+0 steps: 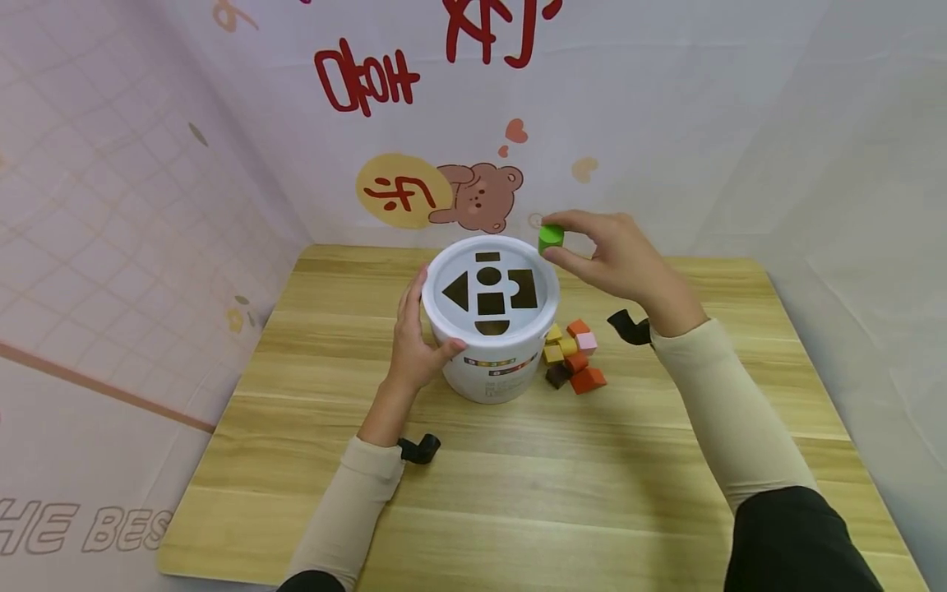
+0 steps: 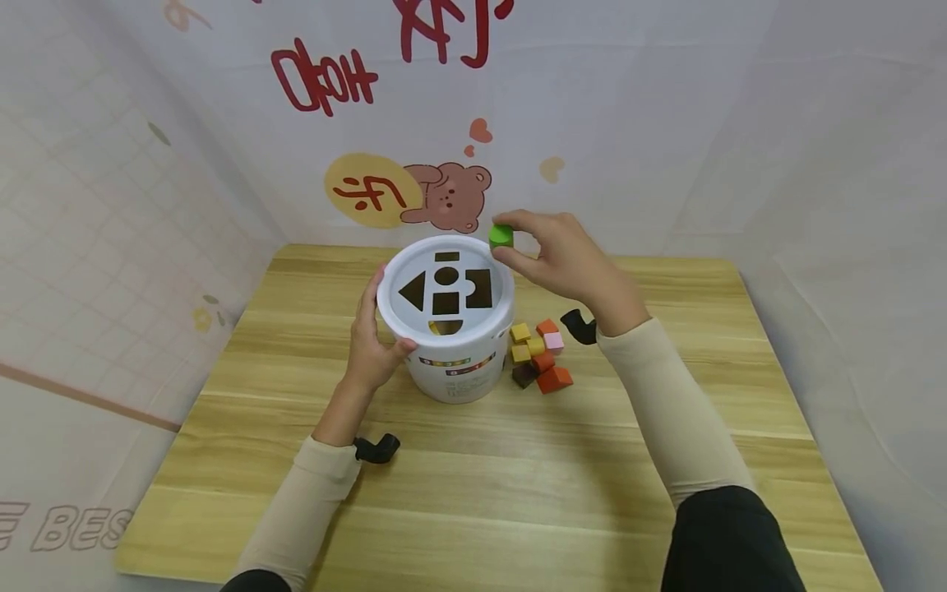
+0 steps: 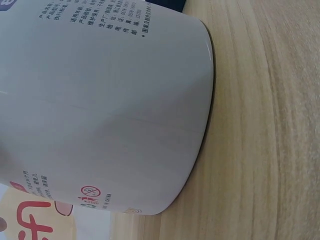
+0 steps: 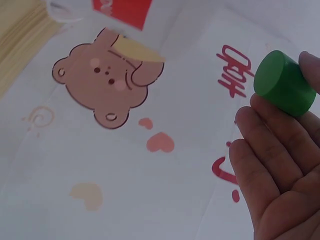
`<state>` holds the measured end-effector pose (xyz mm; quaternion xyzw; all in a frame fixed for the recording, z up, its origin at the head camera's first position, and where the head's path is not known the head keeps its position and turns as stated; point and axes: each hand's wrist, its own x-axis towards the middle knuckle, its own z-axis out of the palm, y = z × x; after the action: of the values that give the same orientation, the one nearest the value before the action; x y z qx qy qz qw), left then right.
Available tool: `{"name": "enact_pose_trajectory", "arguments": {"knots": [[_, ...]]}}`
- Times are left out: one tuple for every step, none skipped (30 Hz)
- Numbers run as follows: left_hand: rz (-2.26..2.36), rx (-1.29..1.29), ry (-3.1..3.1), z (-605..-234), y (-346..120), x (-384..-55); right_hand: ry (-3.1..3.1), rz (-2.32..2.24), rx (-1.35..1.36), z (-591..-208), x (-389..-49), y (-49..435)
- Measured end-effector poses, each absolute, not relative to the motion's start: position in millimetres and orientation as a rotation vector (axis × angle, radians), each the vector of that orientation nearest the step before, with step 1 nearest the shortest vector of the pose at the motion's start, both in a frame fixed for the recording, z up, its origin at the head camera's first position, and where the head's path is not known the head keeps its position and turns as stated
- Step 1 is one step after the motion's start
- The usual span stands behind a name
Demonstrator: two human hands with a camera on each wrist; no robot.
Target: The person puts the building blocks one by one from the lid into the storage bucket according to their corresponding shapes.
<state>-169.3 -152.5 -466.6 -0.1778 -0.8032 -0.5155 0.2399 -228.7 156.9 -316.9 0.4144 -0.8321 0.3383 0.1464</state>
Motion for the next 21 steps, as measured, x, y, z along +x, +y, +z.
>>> {"name": "enact_pose_trajectory", "arguments": {"knots": [[-1.410,-0.484,-2.199,-466.1,-152.9,-169.0,-2.401,0.985,1.200,-316.1,-229.5,152.1],[-1.410,-0.483,-2.199,-465.7,-153.2,-168.8,-2.405,1.000,1.207,-315.3,-230.1,147.3],[-1.409,-0.484,-2.198,-465.5,-153.5,-168.6,-2.411,1.008,1.213,-314.8,-230.4,142.8],[-1.411,-0.486,-2.199,-465.3,-153.8,-168.5,-2.417,1.021,1.223,-314.5,-230.8,138.7],[-1.412,-0.487,-2.201,-465.2,-154.0,-168.2,-2.419,1.033,1.234,-314.4,-231.1,134.8],[-1.414,-0.485,-2.204,-465.1,-154.2,-167.9,-2.419,1.045,1.248,-314.4,-231.4,131.0],[-1.417,-0.485,-2.204,-465.2,-154.3,-167.6,-2.416,1.052,1.265,-315.0,-232.1,127.5],[-1.420,-0.484,-2.206,-465.3,-154.4,-167.6,-2.410,1.058,1.285,-315.4,-232.6,124.1],[-1.422,-0.482,-2.209,-465.3,-154.4,-167.3,-2.405,1.059,1.303,-316.1,-233.3,120.8],[-1.420,-0.481,-2.209,-465.4,-154.5,-167.2,-2.398,1.059,1.322,-317.1,-234.2,117.7],[-1.415,-0.479,-2.210,-465.5,-154.6,-167.0,-2.390,1.055,1.339,-317.9,-234.9,114.6],[-1.412,-0.479,-2.210,-465.4,-154.6,-167.0,-2.389,1.047,1.352,-319.4,-235.9,112.0],[-1.409,-0.481,-2.209,-465.4,-154.8,-167.0,-2.389,1.036,1.362,-320.6,-236.4,109.6],[-1.406,-0.483,-2.209,-465.4,-154.8,-167.1,-2.395,1.023,1.368,-322.1,-237.1,107.4],[-1.402,-0.486,-2.208,-465.4,-154.9,-167.2,-2.407,1.008,1.373,-323.5,-237.4,105.5],[-1.397,-0.489,-2.209,-465.3,-154.9,-167.3,-2.423,0.992,1.376,-324.9,-237.5,103.7],[-1.395,-0.491,-2.210,-465.2,-155.0,-167.4,-2.442,0.976,1.377,-326.3,-237.6,102.1],[-1.395,-0.494,-2.211,-464.9,-154.9,-167.5,-2.465,0.962,1.375,-327.8,-237.6,100.6],[-1.395,-0.496,-2.213,-464.6,-155.0,-167.5,-2.487,0.946,1.375,-329.3,-237.7,99.1],[-1.394,-0.496,-2.214,-464.6,-155.1,-167.6,-2.508,0.935,1.374,-330.5,-237.7,97.7],[-1.392,-0.496,-2.215,-464.3,-155.1,-167.6,-2.528,0.933,1.373,-331.5,-237.4,96.3]]}}
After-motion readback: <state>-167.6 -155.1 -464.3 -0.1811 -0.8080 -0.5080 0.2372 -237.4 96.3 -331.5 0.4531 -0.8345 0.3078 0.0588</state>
